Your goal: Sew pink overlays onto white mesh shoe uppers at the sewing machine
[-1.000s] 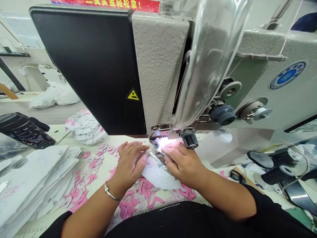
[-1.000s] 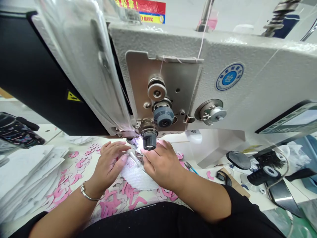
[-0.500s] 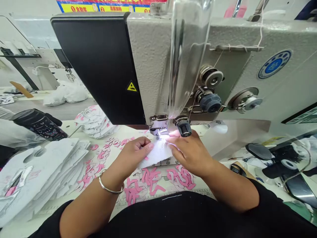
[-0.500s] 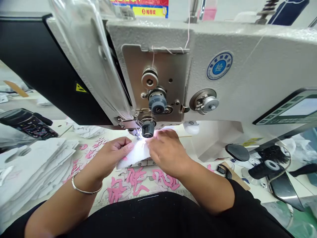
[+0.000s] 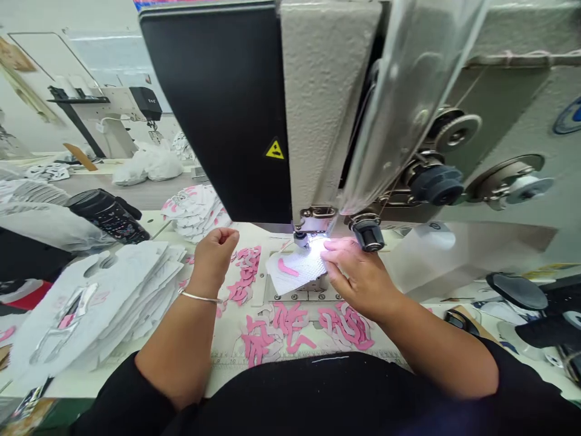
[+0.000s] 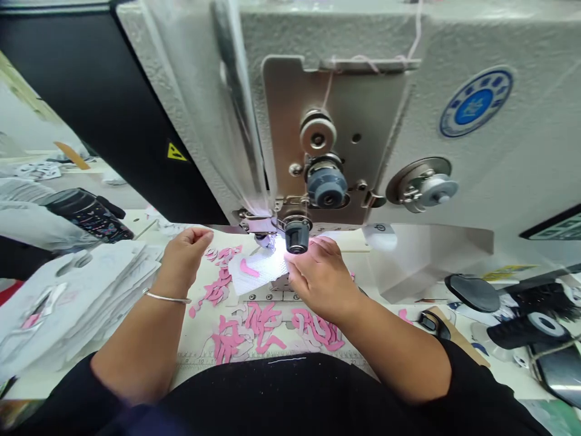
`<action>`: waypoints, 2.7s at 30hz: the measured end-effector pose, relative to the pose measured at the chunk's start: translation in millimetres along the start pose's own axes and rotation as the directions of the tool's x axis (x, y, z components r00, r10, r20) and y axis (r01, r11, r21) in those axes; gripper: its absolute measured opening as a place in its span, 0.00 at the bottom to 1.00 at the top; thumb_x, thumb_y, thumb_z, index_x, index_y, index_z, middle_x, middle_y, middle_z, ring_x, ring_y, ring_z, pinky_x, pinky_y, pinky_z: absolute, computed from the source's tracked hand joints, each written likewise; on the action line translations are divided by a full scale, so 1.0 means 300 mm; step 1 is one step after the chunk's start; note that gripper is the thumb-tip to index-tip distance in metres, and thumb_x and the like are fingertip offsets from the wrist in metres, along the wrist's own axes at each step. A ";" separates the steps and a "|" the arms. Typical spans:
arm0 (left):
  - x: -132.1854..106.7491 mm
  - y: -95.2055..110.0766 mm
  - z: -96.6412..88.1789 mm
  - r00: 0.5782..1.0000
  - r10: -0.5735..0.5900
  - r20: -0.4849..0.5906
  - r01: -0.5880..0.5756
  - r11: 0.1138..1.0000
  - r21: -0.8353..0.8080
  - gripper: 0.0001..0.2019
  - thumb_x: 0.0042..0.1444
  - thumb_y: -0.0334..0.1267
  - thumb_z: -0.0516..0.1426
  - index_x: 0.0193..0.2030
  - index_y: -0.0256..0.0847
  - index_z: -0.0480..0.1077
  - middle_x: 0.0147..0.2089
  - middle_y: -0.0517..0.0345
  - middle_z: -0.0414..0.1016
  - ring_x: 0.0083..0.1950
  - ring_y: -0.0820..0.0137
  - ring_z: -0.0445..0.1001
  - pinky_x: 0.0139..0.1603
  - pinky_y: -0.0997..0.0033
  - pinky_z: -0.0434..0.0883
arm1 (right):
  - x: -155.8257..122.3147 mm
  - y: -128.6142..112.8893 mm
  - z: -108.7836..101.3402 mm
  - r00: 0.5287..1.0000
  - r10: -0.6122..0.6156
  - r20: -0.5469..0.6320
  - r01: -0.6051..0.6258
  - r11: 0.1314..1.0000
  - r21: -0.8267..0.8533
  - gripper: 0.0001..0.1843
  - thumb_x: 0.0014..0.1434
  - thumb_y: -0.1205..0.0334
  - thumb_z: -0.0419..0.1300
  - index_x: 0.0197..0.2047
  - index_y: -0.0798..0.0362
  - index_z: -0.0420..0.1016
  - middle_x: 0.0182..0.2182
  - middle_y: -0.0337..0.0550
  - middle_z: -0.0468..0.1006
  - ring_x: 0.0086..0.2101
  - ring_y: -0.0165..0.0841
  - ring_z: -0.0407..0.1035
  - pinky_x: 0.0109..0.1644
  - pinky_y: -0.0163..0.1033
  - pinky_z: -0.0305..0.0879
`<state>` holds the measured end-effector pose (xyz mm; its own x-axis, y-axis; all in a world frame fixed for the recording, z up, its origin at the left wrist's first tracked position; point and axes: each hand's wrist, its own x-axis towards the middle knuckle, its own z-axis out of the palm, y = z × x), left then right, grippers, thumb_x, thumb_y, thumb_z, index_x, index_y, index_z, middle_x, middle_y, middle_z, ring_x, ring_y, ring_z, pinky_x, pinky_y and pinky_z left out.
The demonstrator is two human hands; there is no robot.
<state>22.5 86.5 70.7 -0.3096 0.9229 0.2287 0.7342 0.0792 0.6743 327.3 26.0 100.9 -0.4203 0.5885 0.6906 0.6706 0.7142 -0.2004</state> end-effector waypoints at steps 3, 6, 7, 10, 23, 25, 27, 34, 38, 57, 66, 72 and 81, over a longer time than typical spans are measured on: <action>0.053 -0.106 0.029 0.992 -0.018 0.127 -0.001 0.989 0.148 0.11 0.53 0.43 0.57 0.39 0.42 0.75 0.33 0.56 0.76 0.33 0.66 0.72 0.34 0.69 0.65 | -0.003 0.004 0.017 0.999 -0.023 -0.030 0.023 1.000 -0.005 0.07 0.63 0.68 0.56 0.41 0.52 0.75 0.44 0.49 0.77 0.46 0.44 0.71 0.51 0.53 0.65; 0.072 -0.154 0.074 0.980 -0.028 0.196 -0.025 0.965 0.262 0.09 0.48 0.39 0.60 0.37 0.43 0.77 0.36 0.53 0.78 0.40 0.61 0.73 0.39 0.65 0.65 | -0.007 0.011 0.029 0.997 -0.041 -0.060 0.040 0.999 -0.013 0.08 0.62 0.68 0.57 0.43 0.51 0.74 0.45 0.47 0.77 0.47 0.44 0.72 0.52 0.54 0.65; 0.074 -0.160 0.089 0.977 -0.036 0.212 -0.027 0.957 0.290 0.08 0.47 0.39 0.60 0.36 0.44 0.77 0.37 0.53 0.78 0.41 0.59 0.74 0.40 0.64 0.64 | -0.010 0.014 0.031 0.997 -0.041 -0.071 0.040 0.999 -0.017 0.08 0.62 0.68 0.57 0.44 0.50 0.73 0.46 0.47 0.77 0.47 0.44 0.71 0.53 0.55 0.64; 0.073 -0.165 0.121 0.966 -0.054 0.252 -0.036 0.940 0.338 0.06 0.46 0.38 0.60 0.32 0.44 0.75 0.36 0.53 0.78 0.41 0.58 0.74 0.42 0.62 0.64 | -0.018 0.019 0.038 0.996 -0.042 -0.080 0.040 0.999 -0.031 0.09 0.62 0.68 0.58 0.46 0.50 0.73 0.48 0.47 0.77 0.49 0.45 0.71 0.54 0.56 0.63; -0.076 0.052 -0.139 0.989 0.105 0.102 -0.117 0.985 0.124 0.13 0.57 0.50 0.55 0.38 0.44 0.72 0.28 0.62 0.73 0.26 0.71 0.68 0.26 0.71 0.63 | -0.002 -0.013 -0.005 1.000 0.021 0.015 -0.021 1.000 0.015 0.08 0.63 0.66 0.56 0.43 0.52 0.75 0.44 0.50 0.76 0.46 0.43 0.71 0.51 0.53 0.65; -0.174 0.144 -0.173 0.916 0.363 -0.169 -0.336 0.927 0.168 0.08 0.57 0.45 0.57 0.37 0.44 0.73 0.31 0.61 0.76 0.31 0.69 0.72 0.33 0.68 0.65 | -0.006 -0.039 -0.025 1.000 0.002 -0.012 -0.001 0.997 0.082 0.06 0.64 0.65 0.57 0.42 0.52 0.74 0.41 0.47 0.77 0.43 0.40 0.71 0.50 0.50 0.65; -0.272 0.224 -0.172 0.687 0.682 -0.252 -0.632 0.731 0.257 0.02 0.54 0.37 0.60 0.31 0.44 0.72 0.28 0.60 0.76 0.33 0.67 0.73 0.40 0.63 0.66 | -0.011 -0.073 -0.045 0.999 -0.037 -0.034 0.043 0.978 0.204 0.06 0.65 0.61 0.57 0.41 0.52 0.74 0.36 0.44 0.77 0.39 0.36 0.70 0.47 0.46 0.65; -0.403 0.319 -0.073 0.340 0.934 -0.114 -0.939 0.343 0.012 0.13 0.49 0.25 0.64 0.39 0.45 0.71 0.31 0.61 0.77 0.33 0.68 0.74 0.40 0.62 0.67 | -0.020 -0.139 -0.081 0.978 0.062 0.199 -0.155 0.855 0.496 0.10 0.68 0.60 0.52 0.35 0.52 0.68 0.29 0.38 0.70 0.31 0.29 0.64 0.37 0.37 0.62; -0.406 0.326 -0.063 0.600 0.797 -0.076 -0.783 0.565 -0.259 0.12 0.53 0.30 0.63 0.43 0.47 0.71 0.37 0.58 0.77 0.39 0.67 0.75 0.40 0.65 0.71 | -0.015 -0.131 -0.083 0.979 0.073 0.191 -0.166 0.829 0.534 0.11 0.66 0.62 0.51 0.31 0.51 0.66 0.27 0.37 0.68 0.29 0.29 0.63 0.35 0.36 0.61; -0.235 0.360 -0.014 0.918 0.197 0.345 -0.060 0.927 -0.370 0.14 0.52 0.50 0.61 0.38 0.43 0.73 0.33 0.58 0.74 0.30 0.70 0.70 0.28 0.72 0.67 | -0.018 -0.005 0.016 0.995 -0.091 -0.045 0.089 0.995 -0.036 0.12 0.62 0.63 0.57 0.49 0.53 0.71 0.48 0.51 0.77 0.52 0.41 0.69 0.56 0.50 0.64; -0.223 0.324 -0.013 0.867 0.192 0.460 0.054 0.881 -0.470 0.14 0.50 0.51 0.62 0.33 0.43 0.69 0.27 0.62 0.67 0.24 0.74 0.63 0.23 0.74 0.62 | -0.043 -0.027 0.044 0.975 -0.161 -0.151 0.158 0.987 -0.031 0.13 0.58 0.65 0.60 0.47 0.53 0.71 0.45 0.50 0.77 0.50 0.40 0.71 0.51 0.47 0.68; -0.205 0.338 -0.042 0.822 0.222 0.525 0.044 0.893 -0.448 0.11 0.50 0.47 0.63 0.32 0.42 0.70 0.25 0.63 0.66 0.25 0.74 0.63 0.24 0.74 0.61 | -0.045 -0.018 0.052 0.968 -0.184 -0.169 0.186 0.983 -0.004 0.13 0.56 0.66 0.61 0.46 0.52 0.70 0.45 0.49 0.78 0.50 0.40 0.70 0.52 0.47 0.68; -0.185 0.351 -0.040 0.843 0.239 0.482 -0.054 0.928 -0.368 0.11 0.49 0.46 0.62 0.33 0.41 0.74 0.28 0.59 0.72 0.27 0.71 0.67 0.25 0.73 0.65 | -0.054 0.008 0.068 0.962 -0.223 -0.158 0.224 0.975 -0.014 0.20 0.55 0.66 0.63 0.53 0.49 0.73 0.46 0.47 0.76 0.50 0.42 0.70 0.51 0.48 0.68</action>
<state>109.6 39.1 137.4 0.2057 0.9785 0.0161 0.4760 -0.1145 0.8720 323.2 25.9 75.0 -0.4572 0.3467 0.8190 0.5683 0.8223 -0.0308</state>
